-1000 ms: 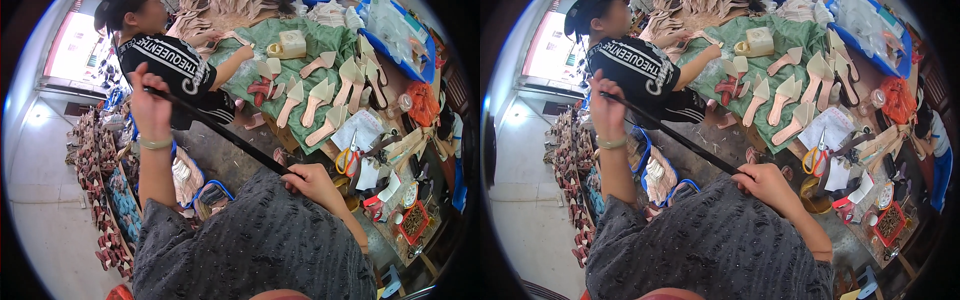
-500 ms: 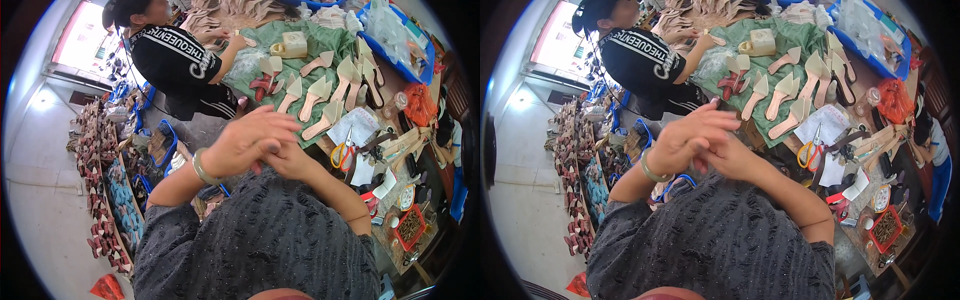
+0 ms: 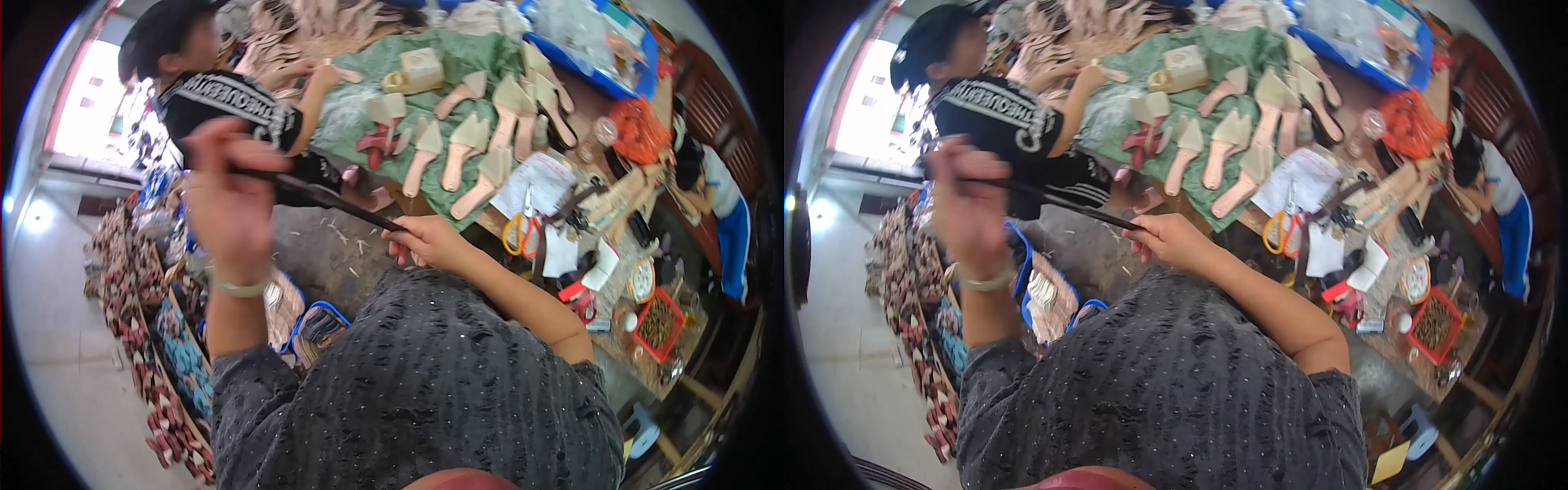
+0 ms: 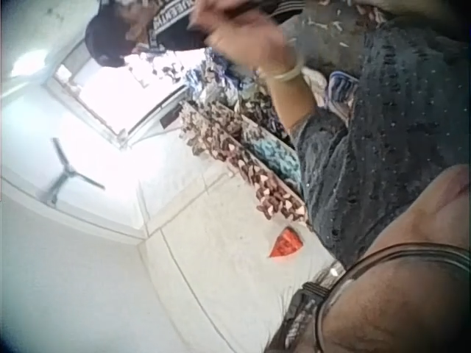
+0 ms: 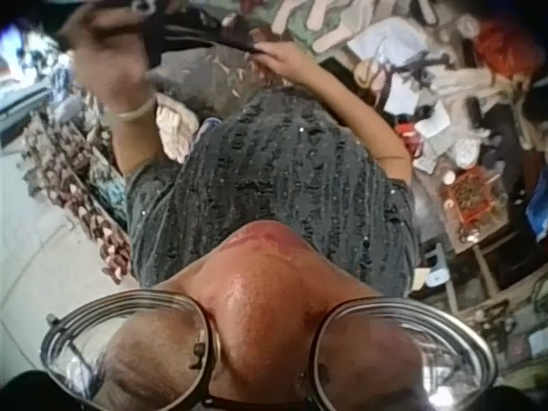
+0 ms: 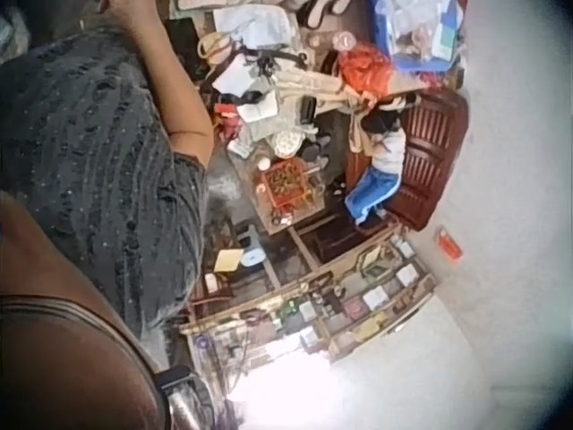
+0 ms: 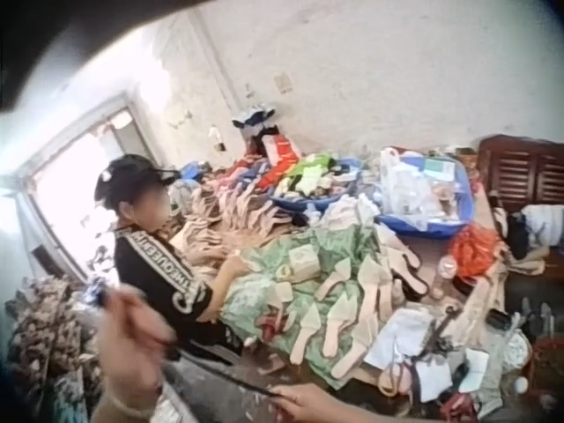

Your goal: The person assembles high-heeled shoe components by applying shoe straps to shoe soles and trimming the edges of the straps with scissors.

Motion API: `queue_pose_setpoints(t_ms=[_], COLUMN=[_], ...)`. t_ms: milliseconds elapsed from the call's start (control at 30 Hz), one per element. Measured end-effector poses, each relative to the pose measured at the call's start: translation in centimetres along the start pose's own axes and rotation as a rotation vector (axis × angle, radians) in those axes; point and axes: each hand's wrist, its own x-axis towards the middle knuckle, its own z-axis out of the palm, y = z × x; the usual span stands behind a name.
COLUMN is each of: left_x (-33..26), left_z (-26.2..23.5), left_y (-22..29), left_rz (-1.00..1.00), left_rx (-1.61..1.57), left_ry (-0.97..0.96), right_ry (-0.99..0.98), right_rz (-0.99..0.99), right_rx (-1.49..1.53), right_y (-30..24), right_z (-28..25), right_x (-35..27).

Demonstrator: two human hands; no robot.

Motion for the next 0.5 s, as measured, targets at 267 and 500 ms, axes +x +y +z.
queue_pose_setpoints(t_ms=[267, 500], left_x=[11.3, 18.5], left_z=[-19.7, -44.1], left_y=[10.7, 20.4], left_rz=[0.081, 0.171], left_rx=[-0.290, 0.177], left_ry=[0.041, 0.613], right_ry=[0.095, 0.135], right_rz=[0.264, 0.142], right_rx=[-0.336, -0.530], right_y=[20.2, 25.4], right_z=[-4.4, -2.9], right_x=[-6.2, -9.9])
